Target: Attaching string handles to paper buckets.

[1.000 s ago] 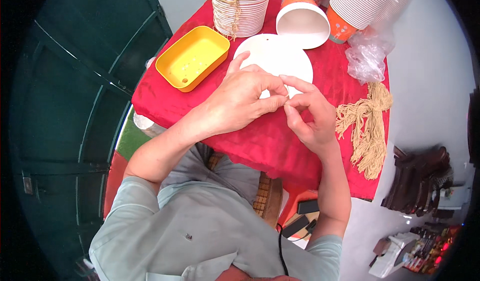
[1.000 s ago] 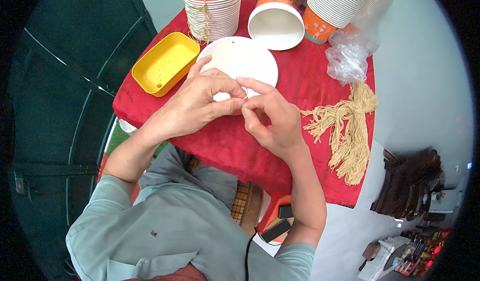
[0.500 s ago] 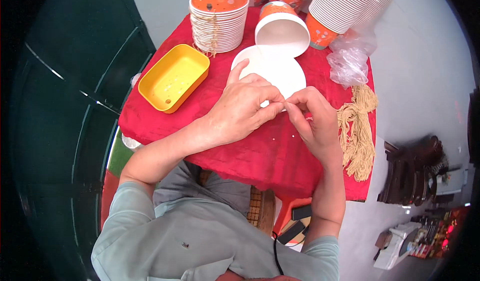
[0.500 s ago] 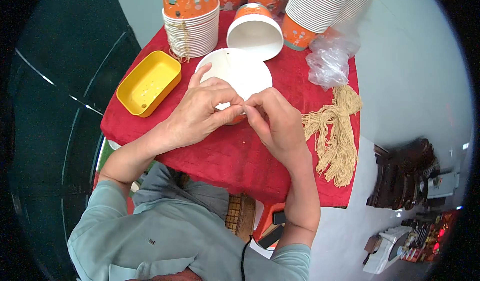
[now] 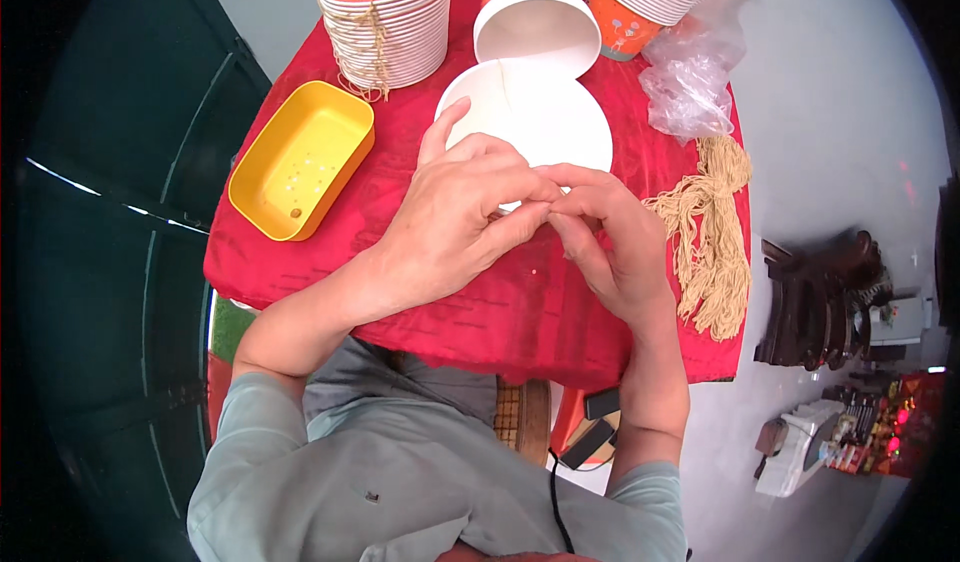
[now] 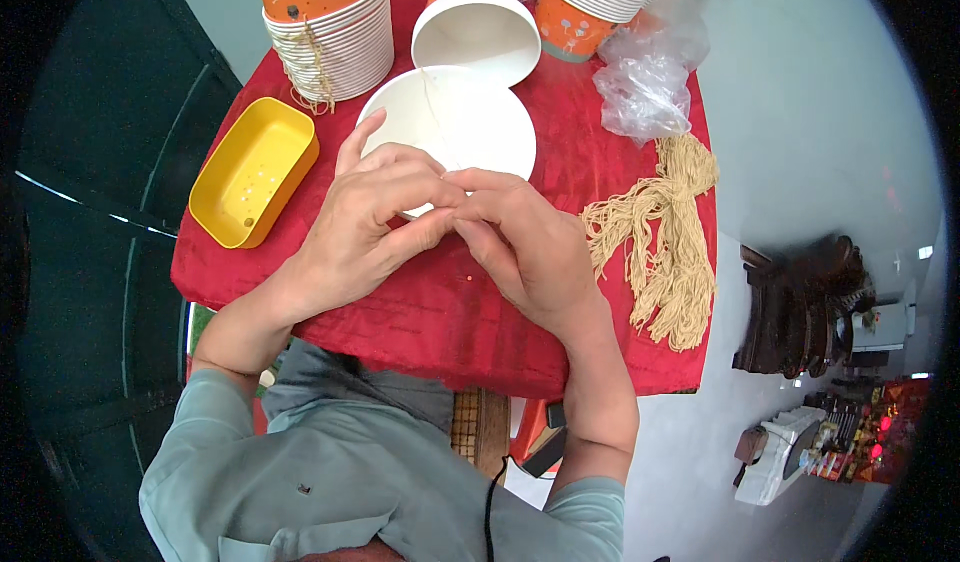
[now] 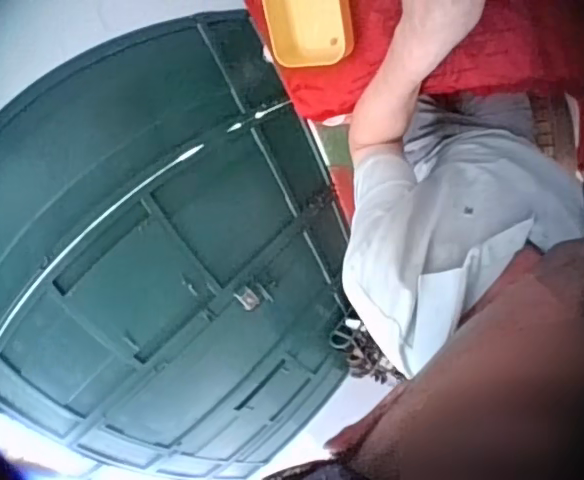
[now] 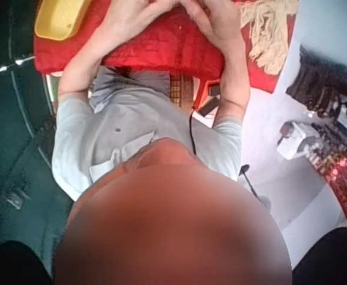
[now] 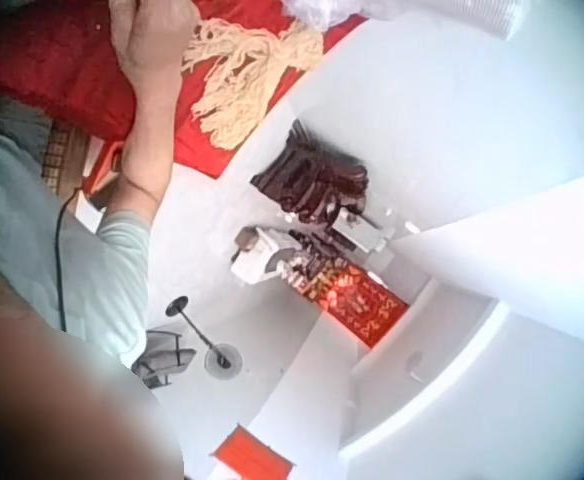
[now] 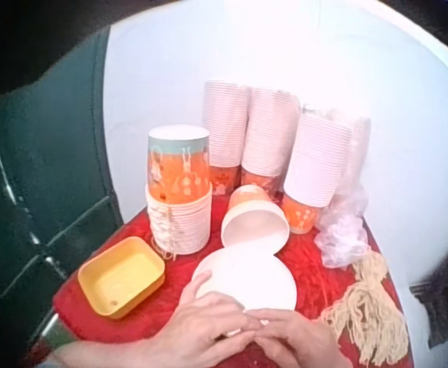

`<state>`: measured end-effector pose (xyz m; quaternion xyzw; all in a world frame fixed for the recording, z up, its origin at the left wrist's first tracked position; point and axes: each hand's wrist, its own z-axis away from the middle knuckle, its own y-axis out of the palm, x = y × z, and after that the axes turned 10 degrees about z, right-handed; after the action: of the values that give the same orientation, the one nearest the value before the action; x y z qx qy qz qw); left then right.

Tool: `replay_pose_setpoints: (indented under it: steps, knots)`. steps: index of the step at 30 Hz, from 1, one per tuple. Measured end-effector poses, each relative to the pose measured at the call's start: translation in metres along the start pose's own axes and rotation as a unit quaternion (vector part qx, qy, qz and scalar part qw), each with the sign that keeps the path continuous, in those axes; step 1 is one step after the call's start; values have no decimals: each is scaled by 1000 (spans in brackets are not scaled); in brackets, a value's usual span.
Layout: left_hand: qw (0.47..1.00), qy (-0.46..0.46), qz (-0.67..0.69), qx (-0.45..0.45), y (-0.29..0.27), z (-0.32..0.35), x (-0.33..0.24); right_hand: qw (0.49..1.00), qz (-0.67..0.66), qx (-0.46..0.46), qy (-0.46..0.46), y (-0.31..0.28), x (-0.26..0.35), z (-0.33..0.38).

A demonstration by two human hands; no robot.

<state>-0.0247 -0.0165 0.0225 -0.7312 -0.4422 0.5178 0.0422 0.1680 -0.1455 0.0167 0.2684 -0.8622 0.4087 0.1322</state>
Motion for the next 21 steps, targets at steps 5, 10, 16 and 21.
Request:
replay_pose_setpoints:
  steps: [5, 10, 16, 21]
  knots:
    - [999, 1, 26, -22, 2, 4, 3, 999, 28, 0, 14, 1, -1, 4]
    - [999, 2, 21, -31, 2, 2, 3, 995, 87, -37, -34, 5, -6, 5]
    - [999, -2, 19, -28, 0, 2, 4, 991, 114, -65, -28, 2, 2, 2]
    - [998, 25, 25, -47, 3, 1, 5, 993, -7, -25, 117, 1, 4, 8]
